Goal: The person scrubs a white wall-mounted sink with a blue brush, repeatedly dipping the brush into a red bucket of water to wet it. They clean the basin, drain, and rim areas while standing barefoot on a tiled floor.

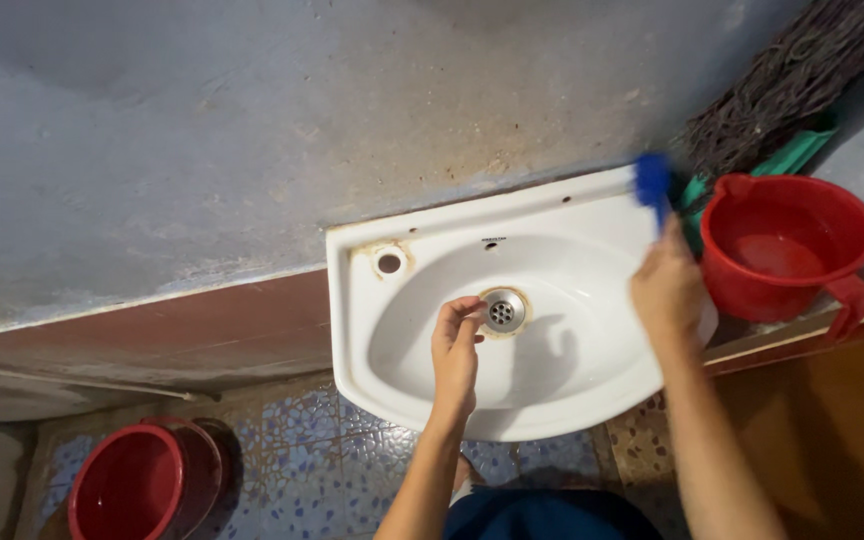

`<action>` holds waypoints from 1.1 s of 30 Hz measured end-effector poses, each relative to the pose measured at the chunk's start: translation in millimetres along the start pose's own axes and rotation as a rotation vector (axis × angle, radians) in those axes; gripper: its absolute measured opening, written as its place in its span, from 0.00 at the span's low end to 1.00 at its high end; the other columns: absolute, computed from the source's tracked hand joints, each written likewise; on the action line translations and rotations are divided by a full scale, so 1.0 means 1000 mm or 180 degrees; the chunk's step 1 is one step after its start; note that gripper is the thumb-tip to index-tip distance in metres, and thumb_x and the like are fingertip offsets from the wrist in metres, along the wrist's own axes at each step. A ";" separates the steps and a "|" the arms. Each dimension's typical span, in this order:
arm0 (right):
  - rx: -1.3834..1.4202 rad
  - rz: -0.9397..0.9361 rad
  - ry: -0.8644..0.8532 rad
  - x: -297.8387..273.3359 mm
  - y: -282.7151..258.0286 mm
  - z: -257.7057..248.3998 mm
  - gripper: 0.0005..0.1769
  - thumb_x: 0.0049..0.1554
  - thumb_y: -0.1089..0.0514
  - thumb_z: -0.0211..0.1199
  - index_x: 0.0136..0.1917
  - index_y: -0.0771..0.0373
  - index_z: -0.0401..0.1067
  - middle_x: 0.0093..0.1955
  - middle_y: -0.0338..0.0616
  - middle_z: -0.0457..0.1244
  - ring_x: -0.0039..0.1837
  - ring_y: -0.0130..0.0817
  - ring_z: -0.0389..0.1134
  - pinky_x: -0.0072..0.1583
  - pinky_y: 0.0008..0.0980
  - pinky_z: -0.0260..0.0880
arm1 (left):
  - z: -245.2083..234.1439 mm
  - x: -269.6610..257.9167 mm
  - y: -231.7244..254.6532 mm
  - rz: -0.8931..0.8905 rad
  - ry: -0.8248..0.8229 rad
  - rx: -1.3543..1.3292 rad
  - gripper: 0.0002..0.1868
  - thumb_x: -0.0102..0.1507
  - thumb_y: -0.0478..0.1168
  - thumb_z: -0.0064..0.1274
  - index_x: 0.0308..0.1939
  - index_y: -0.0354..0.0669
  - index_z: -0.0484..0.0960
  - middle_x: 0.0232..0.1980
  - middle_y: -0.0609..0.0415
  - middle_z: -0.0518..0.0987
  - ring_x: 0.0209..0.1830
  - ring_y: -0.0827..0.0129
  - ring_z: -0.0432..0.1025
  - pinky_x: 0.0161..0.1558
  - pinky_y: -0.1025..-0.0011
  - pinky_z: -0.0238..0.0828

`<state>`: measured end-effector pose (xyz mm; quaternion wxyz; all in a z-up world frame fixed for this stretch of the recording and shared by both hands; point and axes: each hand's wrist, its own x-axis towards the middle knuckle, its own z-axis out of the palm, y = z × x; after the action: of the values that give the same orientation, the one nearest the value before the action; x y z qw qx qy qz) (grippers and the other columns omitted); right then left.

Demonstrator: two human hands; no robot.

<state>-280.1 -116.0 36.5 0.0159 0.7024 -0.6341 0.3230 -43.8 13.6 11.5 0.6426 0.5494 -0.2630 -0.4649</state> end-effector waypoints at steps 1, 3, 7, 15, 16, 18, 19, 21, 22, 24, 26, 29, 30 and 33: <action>-0.0014 -0.0430 0.0073 -0.010 -0.011 0.006 0.28 0.65 0.60 0.53 0.77 0.64 0.57 0.48 0.59 0.69 0.44 0.53 0.73 0.44 0.47 0.73 | 0.004 0.002 -0.003 0.0040 -0.0042 0.0031 0.12 0.66 0.37 0.46 0.52 0.41 0.78 0.52 0.56 0.81 0.50 0.73 0.73 0.49 0.73 0.66; 0.0504 -0.0482 -0.0606 -0.036 -0.046 0.022 0.30 0.63 0.59 0.53 0.78 0.63 0.57 0.44 0.62 0.68 0.43 0.59 0.71 0.45 0.51 0.71 | 0.015 0.001 -0.012 0.0068 -0.0135 0.0115 0.13 0.67 0.37 0.48 0.53 0.40 0.79 0.52 0.55 0.81 0.49 0.71 0.71 0.49 0.72 0.66; 0.1095 -0.0373 -0.1399 -0.046 -0.078 0.027 0.28 0.63 0.58 0.54 0.75 0.61 0.58 0.39 0.61 0.68 0.44 0.64 0.70 0.47 0.56 0.69 | 0.043 0.008 -0.023 0.0365 -0.0512 0.0377 0.15 0.69 0.41 0.46 0.58 0.40 0.73 0.53 0.55 0.77 0.55 0.71 0.72 0.57 0.71 0.68; 0.1547 -0.0966 -0.0850 -0.044 -0.059 0.008 0.38 0.51 0.68 0.62 0.75 0.67 0.60 0.64 0.63 0.58 0.61 0.59 0.66 0.57 0.49 0.70 | 0.094 0.061 -0.048 -0.0381 -0.0248 -0.0560 0.13 0.69 0.46 0.42 0.47 0.39 0.74 0.40 0.53 0.78 0.35 0.74 0.74 0.25 0.72 0.66; 0.1473 -0.1030 -0.0687 -0.042 -0.049 0.002 0.36 0.52 0.66 0.65 0.74 0.67 0.61 0.65 0.61 0.56 0.63 0.58 0.64 0.59 0.48 0.70 | 0.084 0.061 -0.051 -0.0284 -0.0054 -0.0222 0.14 0.70 0.47 0.43 0.46 0.39 0.75 0.37 0.52 0.76 0.30 0.73 0.71 0.23 0.73 0.63; 0.1535 -0.0860 -0.0616 -0.040 -0.030 -0.008 0.33 0.55 0.64 0.66 0.73 0.67 0.62 0.67 0.58 0.55 0.63 0.53 0.65 0.58 0.43 0.71 | 0.046 0.056 -0.051 -0.0099 0.0331 0.0447 0.16 0.72 0.49 0.44 0.45 0.39 0.77 0.31 0.50 0.71 0.21 0.72 0.63 0.19 0.74 0.58; 0.1667 -0.0625 -0.0714 -0.040 -0.022 -0.013 0.31 0.56 0.64 0.65 0.72 0.66 0.63 0.66 0.56 0.57 0.61 0.48 0.66 0.56 0.40 0.72 | 0.020 0.053 -0.045 -0.0285 0.0472 0.0447 0.17 0.70 0.53 0.40 0.46 0.44 0.75 0.29 0.58 0.71 0.16 0.75 0.61 0.15 0.74 0.57; 0.1823 -0.0319 -0.0872 -0.045 -0.017 -0.016 0.28 0.58 0.63 0.63 0.71 0.65 0.65 0.66 0.54 0.58 0.57 0.41 0.68 0.53 0.35 0.74 | -0.034 0.046 -0.025 0.0092 0.1059 0.0450 0.18 0.71 0.52 0.37 0.42 0.43 0.75 0.25 0.60 0.67 0.13 0.77 0.57 0.12 0.74 0.53; 0.1851 -0.0258 -0.0926 -0.047 -0.018 -0.017 0.27 0.59 0.63 0.63 0.70 0.64 0.65 0.66 0.53 0.58 0.56 0.39 0.69 0.52 0.33 0.74 | -0.060 0.046 -0.009 0.0106 0.1229 0.0370 0.18 0.72 0.53 0.36 0.39 0.44 0.72 0.24 0.61 0.66 0.12 0.77 0.57 0.11 0.73 0.53; 0.1937 -0.0219 -0.1070 -0.048 -0.025 -0.017 0.24 0.59 0.63 0.62 0.69 0.64 0.67 0.66 0.52 0.59 0.55 0.36 0.70 0.51 0.32 0.74 | -0.073 0.046 0.009 0.0022 0.1288 0.0384 0.21 0.73 0.53 0.33 0.34 0.45 0.69 0.21 0.61 0.64 0.12 0.76 0.56 0.11 0.72 0.52; 0.2047 -0.0267 -0.1256 -0.051 -0.042 -0.013 0.23 0.58 0.63 0.61 0.67 0.64 0.69 0.66 0.52 0.59 0.54 0.35 0.71 0.50 0.32 0.75 | -0.073 0.050 0.020 -0.0182 0.1067 0.0564 0.24 0.73 0.54 0.30 0.30 0.46 0.69 0.20 0.62 0.63 0.12 0.76 0.55 0.12 0.71 0.51; 0.2196 -0.0432 -0.1395 -0.051 -0.064 -0.009 0.19 0.59 0.63 0.61 0.64 0.64 0.71 0.64 0.50 0.61 0.52 0.34 0.72 0.50 0.32 0.74 | -0.041 0.050 0.008 -0.0271 0.0658 0.0984 0.24 0.72 0.55 0.35 0.26 0.47 0.70 0.19 0.62 0.62 0.13 0.76 0.54 0.13 0.70 0.51; 0.2195 -0.0478 -0.1381 -0.049 -0.068 -0.010 0.19 0.59 0.62 0.61 0.64 0.64 0.72 0.64 0.50 0.62 0.52 0.34 0.72 0.50 0.31 0.74 | -0.036 0.049 0.001 -0.0275 0.0562 0.0897 0.24 0.72 0.55 0.36 0.27 0.47 0.71 0.20 0.61 0.63 0.13 0.76 0.54 0.13 0.70 0.50; 0.2153 -0.0531 -0.1359 -0.046 -0.071 -0.015 0.18 0.59 0.62 0.61 0.63 0.63 0.73 0.63 0.50 0.63 0.52 0.34 0.72 0.49 0.31 0.74 | -0.073 0.055 -0.004 0.0547 0.0953 0.1379 0.27 0.75 0.55 0.33 0.26 0.46 0.72 0.20 0.61 0.67 0.16 0.78 0.59 0.17 0.72 0.53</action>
<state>-222.0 -55.0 54.3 -0.3217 0.7683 -0.4221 0.3579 40.9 -1.0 -20.7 0.5788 0.7123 -0.3041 -0.2552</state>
